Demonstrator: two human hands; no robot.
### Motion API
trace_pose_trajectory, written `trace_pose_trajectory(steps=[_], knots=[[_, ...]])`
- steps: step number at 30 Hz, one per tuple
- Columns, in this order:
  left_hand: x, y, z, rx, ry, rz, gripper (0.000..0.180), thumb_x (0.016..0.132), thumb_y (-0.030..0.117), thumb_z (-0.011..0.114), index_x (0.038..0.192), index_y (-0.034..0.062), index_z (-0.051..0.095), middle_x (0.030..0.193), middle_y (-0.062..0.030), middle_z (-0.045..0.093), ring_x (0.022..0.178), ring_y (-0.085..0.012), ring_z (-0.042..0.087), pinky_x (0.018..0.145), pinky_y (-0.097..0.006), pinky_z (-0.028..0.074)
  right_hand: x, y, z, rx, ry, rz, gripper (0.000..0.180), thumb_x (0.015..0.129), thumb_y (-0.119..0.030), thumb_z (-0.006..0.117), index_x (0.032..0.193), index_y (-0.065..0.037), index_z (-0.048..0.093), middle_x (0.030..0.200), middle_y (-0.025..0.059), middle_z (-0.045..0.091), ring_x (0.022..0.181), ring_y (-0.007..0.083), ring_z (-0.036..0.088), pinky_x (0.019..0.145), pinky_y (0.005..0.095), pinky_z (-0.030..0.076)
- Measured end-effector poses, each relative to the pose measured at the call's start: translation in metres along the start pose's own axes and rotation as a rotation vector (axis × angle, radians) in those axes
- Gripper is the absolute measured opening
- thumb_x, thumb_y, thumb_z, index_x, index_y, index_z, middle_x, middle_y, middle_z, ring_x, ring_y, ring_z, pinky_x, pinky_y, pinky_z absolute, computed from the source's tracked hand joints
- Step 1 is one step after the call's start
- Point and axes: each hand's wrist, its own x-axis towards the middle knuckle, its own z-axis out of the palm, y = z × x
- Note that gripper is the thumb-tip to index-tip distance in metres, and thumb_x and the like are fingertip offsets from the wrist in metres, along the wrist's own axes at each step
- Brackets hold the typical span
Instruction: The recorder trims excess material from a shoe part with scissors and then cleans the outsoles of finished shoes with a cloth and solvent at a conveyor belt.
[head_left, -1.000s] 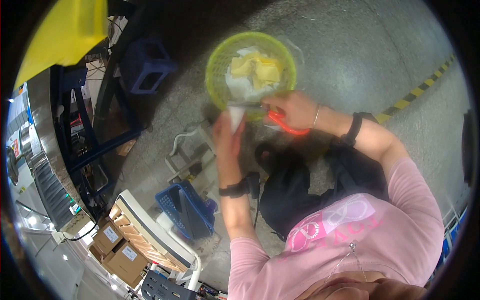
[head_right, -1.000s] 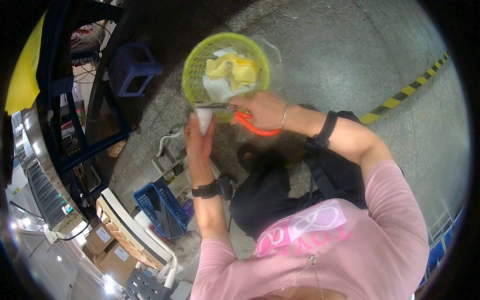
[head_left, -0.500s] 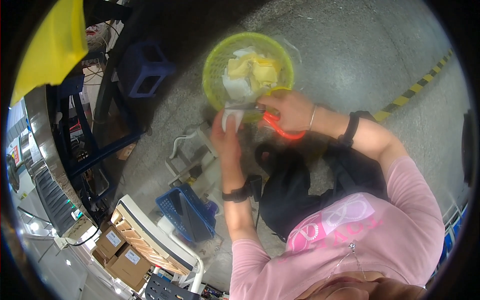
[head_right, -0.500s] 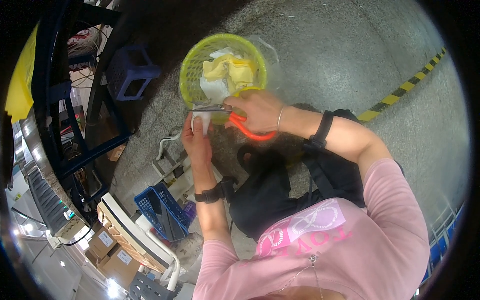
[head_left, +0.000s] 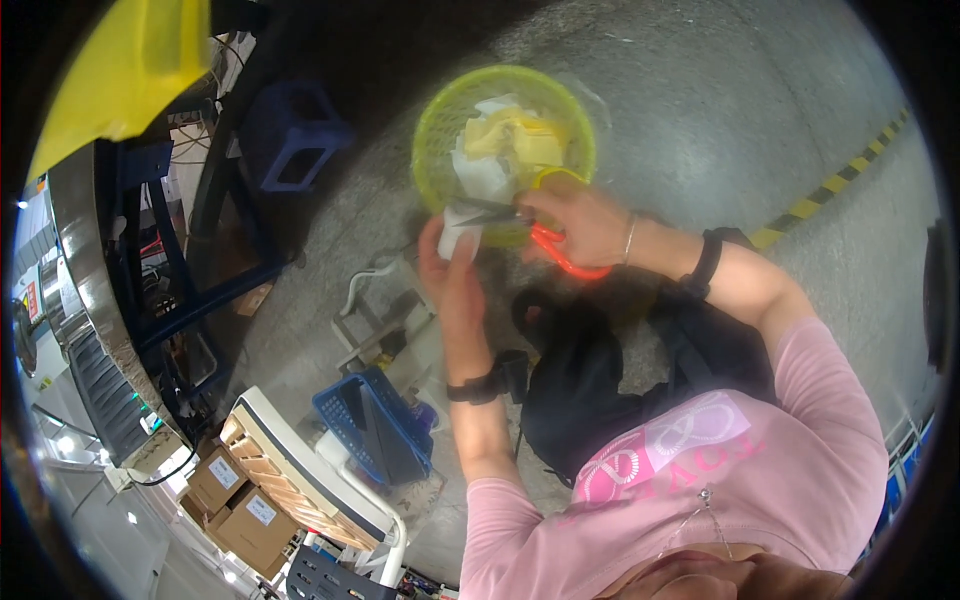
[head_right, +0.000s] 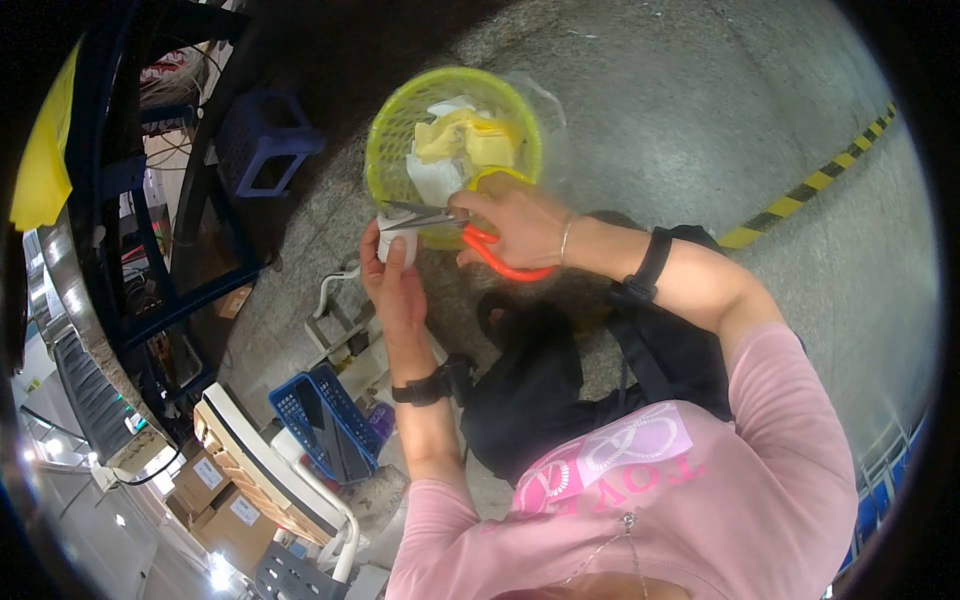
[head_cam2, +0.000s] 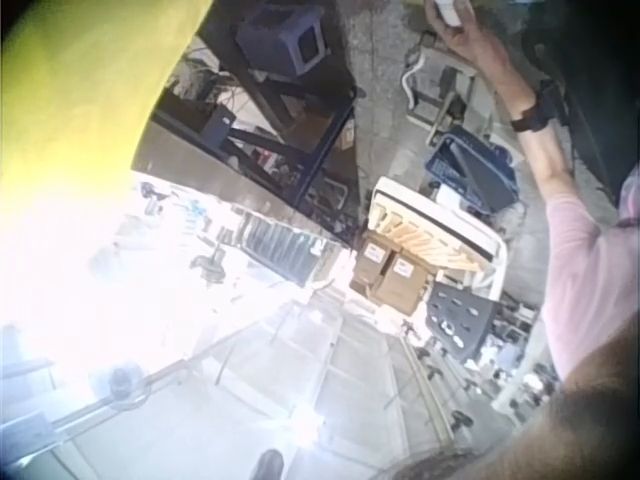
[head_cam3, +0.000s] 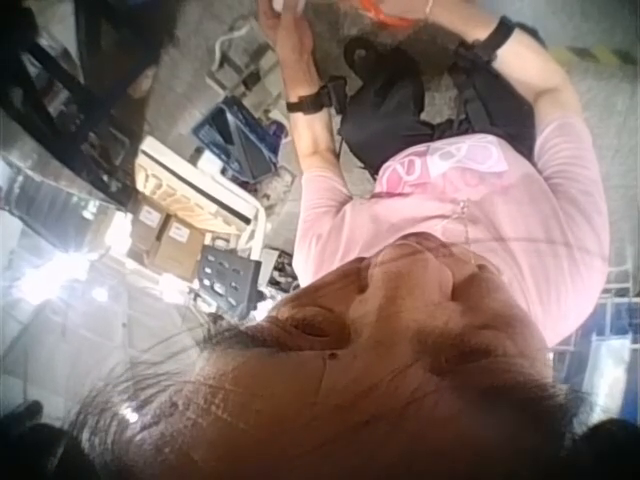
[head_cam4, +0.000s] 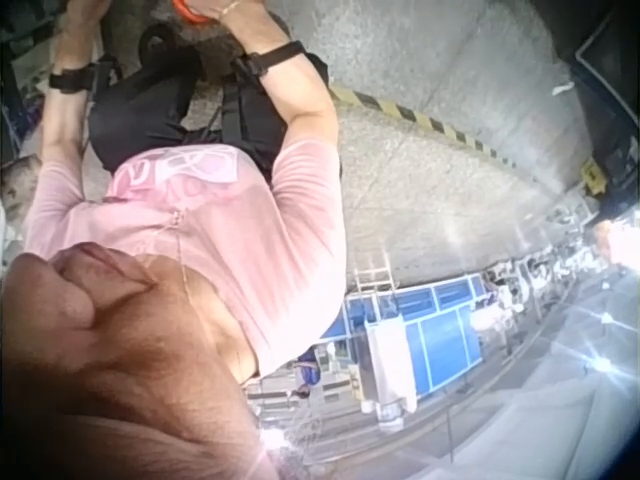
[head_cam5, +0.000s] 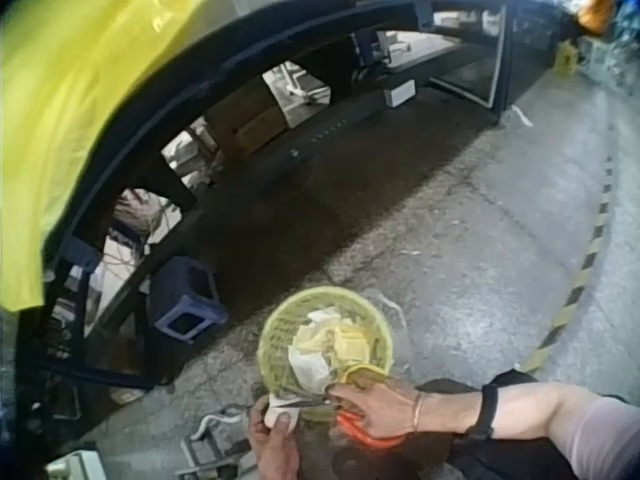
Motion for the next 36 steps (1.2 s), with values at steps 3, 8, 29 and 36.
trace_pose_trajectory(steps=[3,8,29,36], knots=[[-0.001,-0.002,0.003,-0.036,-0.049,0.069,0.047,0.086,0.001,0.070,0.129,0.0038,0.053,0.125,-0.0087,0.058,0.114,-0.0206,0.057,0.097,-0.037,0.048,-0.001,-0.002,-0.002,-0.015,-0.027,-0.003,0.062,0.074,-0.046,0.079,0.122,-0.013,0.056,0.101,0.0190,0.057,0.094,0.0392,0.060,0.080,0.0437,0.049],[-0.001,-0.001,0.005,0.050,-0.009,0.054,0.054,0.080,-0.006,0.073,0.129,0.0014,0.053,0.126,-0.0096,0.057,0.115,-0.0200,0.056,0.101,-0.036,0.046,-0.001,-0.003,-0.004,-0.069,0.005,-0.062,0.070,0.071,-0.050,0.080,0.123,-0.011,0.055,0.099,0.0216,0.056,0.098,0.0398,0.057,0.086,0.0446,0.048],[0.000,-0.007,-0.003,0.296,0.026,0.165,0.054,0.070,-0.016,0.075,0.118,0.0011,0.058,0.119,-0.0098,0.062,0.109,-0.0191,0.061,0.096,-0.032,0.049,-0.001,0.004,0.001,-0.104,-0.056,-0.042,0.052,0.080,-0.050,0.072,0.116,-0.014,0.061,0.084,0.0210,0.063,0.080,0.0402,0.065,0.069,0.0454,0.052],[-0.004,-0.002,-0.004,0.301,0.037,0.088,0.054,0.074,-0.013,0.074,0.123,0.0005,0.057,0.120,-0.0105,0.062,0.112,-0.0189,0.060,0.098,-0.032,0.048,0.001,0.013,0.007,-0.165,0.003,-0.137,0.034,0.086,-0.044,0.065,0.106,-0.016,0.062,0.067,0.0162,0.064,0.064,0.0373,0.066,0.060,0.0465,0.051]])
